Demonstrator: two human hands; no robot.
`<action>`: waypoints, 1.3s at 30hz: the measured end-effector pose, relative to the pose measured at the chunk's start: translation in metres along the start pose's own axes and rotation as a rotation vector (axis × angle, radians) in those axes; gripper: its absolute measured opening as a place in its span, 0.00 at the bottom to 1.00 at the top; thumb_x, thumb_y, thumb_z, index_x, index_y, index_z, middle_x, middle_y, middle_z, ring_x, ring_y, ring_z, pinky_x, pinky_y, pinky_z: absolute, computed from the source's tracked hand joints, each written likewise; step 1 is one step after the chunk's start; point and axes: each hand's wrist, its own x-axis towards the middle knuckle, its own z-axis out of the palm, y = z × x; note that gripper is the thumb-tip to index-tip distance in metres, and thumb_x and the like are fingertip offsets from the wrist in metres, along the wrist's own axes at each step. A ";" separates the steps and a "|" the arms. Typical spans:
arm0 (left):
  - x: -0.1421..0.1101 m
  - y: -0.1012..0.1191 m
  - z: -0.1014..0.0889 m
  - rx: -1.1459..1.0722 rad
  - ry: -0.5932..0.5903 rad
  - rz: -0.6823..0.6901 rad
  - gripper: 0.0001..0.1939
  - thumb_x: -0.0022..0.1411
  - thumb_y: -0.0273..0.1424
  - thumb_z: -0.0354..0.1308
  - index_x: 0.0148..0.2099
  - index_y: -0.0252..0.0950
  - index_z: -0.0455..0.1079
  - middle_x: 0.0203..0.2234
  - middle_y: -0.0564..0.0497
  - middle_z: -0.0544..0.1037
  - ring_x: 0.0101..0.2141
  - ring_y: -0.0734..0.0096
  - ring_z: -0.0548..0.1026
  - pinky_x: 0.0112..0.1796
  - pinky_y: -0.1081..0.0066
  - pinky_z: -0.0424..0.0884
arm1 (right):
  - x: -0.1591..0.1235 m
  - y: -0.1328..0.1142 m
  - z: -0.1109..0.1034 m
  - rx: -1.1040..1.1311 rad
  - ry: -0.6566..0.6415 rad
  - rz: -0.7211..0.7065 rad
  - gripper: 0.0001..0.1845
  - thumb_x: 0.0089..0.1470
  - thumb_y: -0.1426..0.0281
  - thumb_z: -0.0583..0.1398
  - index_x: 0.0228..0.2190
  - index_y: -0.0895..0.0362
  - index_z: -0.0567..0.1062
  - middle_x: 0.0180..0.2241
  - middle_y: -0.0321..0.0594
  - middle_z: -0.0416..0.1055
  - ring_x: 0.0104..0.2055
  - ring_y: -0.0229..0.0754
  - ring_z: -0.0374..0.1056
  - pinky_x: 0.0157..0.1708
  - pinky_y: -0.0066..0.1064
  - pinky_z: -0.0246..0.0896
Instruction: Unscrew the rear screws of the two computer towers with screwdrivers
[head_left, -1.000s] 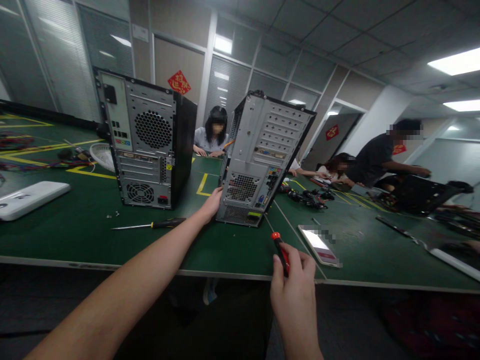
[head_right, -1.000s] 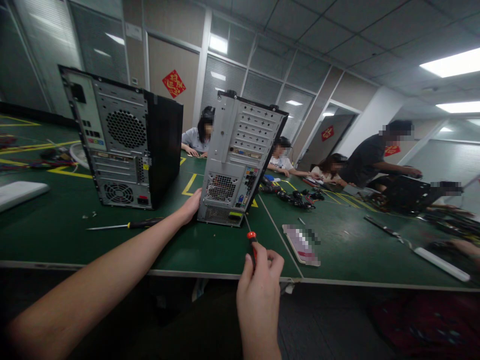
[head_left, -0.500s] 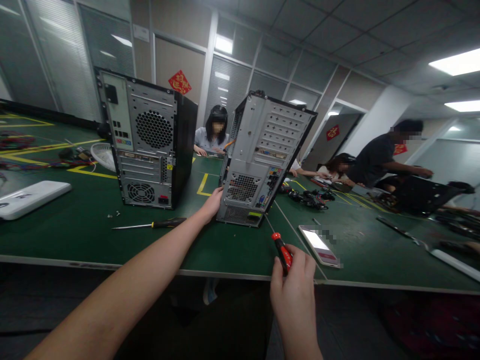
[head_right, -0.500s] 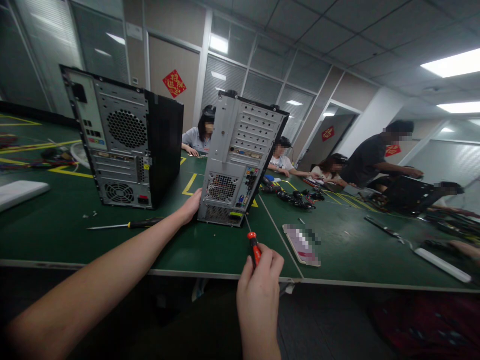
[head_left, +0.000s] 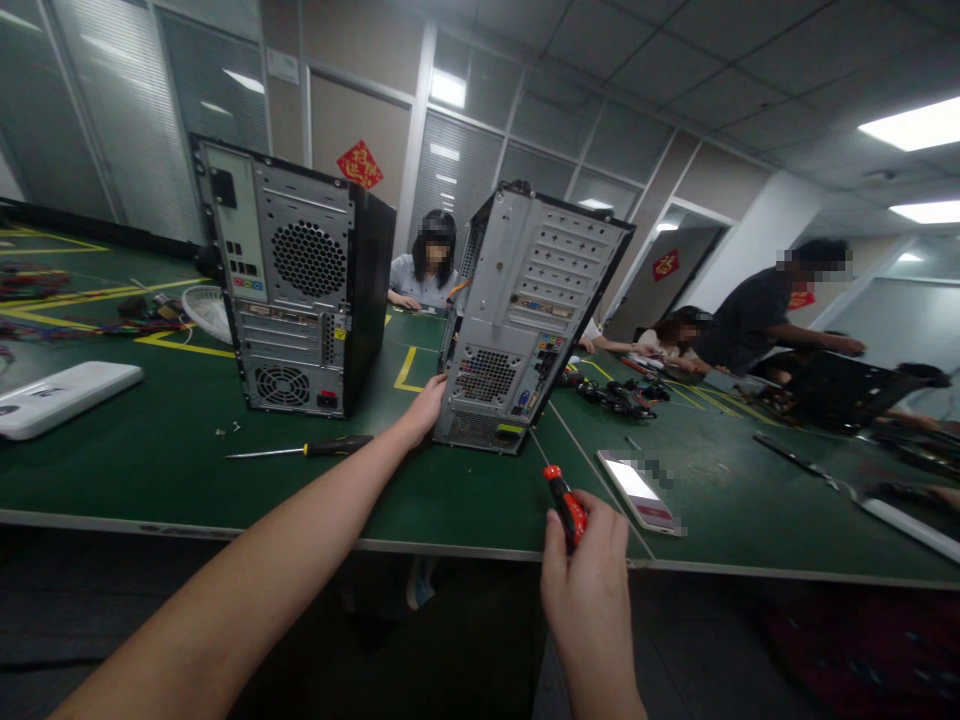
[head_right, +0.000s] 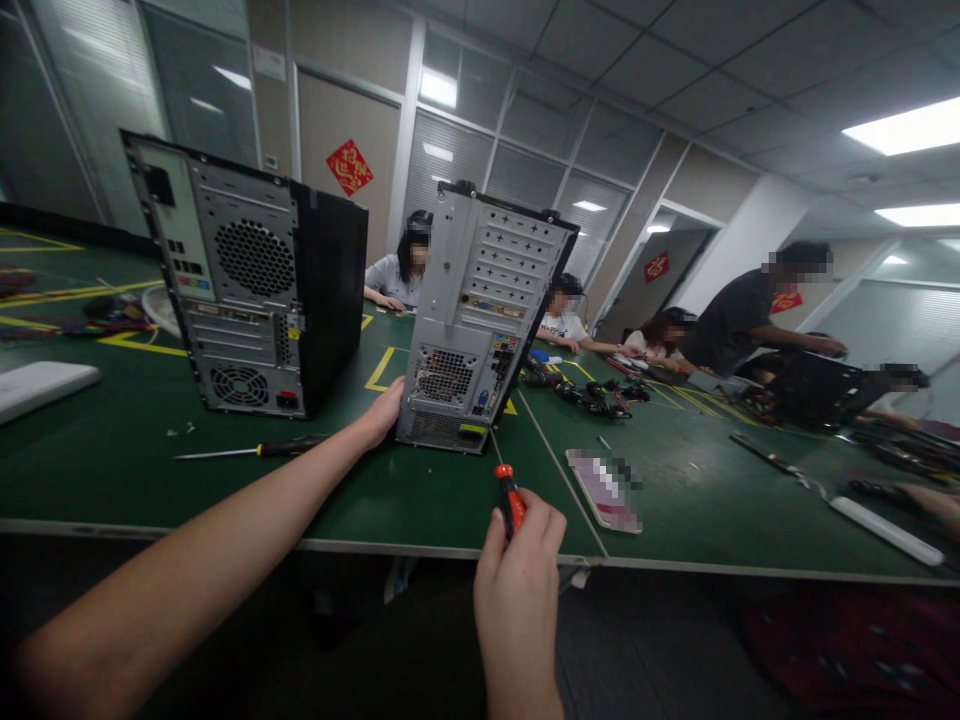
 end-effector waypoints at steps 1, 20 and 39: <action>0.000 0.000 0.000 0.001 0.000 -0.001 0.24 0.65 0.49 0.53 0.55 0.41 0.73 0.60 0.46 0.75 0.60 0.50 0.71 0.62 0.52 0.63 | 0.000 0.000 0.000 0.004 -0.002 0.002 0.16 0.67 0.63 0.50 0.50 0.59 0.67 0.46 0.51 0.64 0.46 0.53 0.69 0.42 0.46 0.67; 0.003 -0.003 0.001 -0.006 -0.006 0.032 0.25 0.65 0.48 0.53 0.56 0.39 0.73 0.59 0.45 0.75 0.61 0.52 0.70 0.62 0.54 0.63 | 0.002 0.004 0.003 0.043 0.002 0.089 0.22 0.63 0.56 0.53 0.50 0.59 0.69 0.46 0.53 0.68 0.48 0.55 0.69 0.45 0.45 0.65; 0.004 -0.005 0.000 -0.022 -0.015 0.017 0.25 0.65 0.49 0.53 0.56 0.40 0.73 0.60 0.45 0.75 0.60 0.51 0.70 0.61 0.53 0.64 | 0.003 0.002 -0.001 0.009 0.025 0.098 0.22 0.62 0.53 0.54 0.45 0.57 0.72 0.40 0.49 0.72 0.40 0.52 0.71 0.40 0.42 0.65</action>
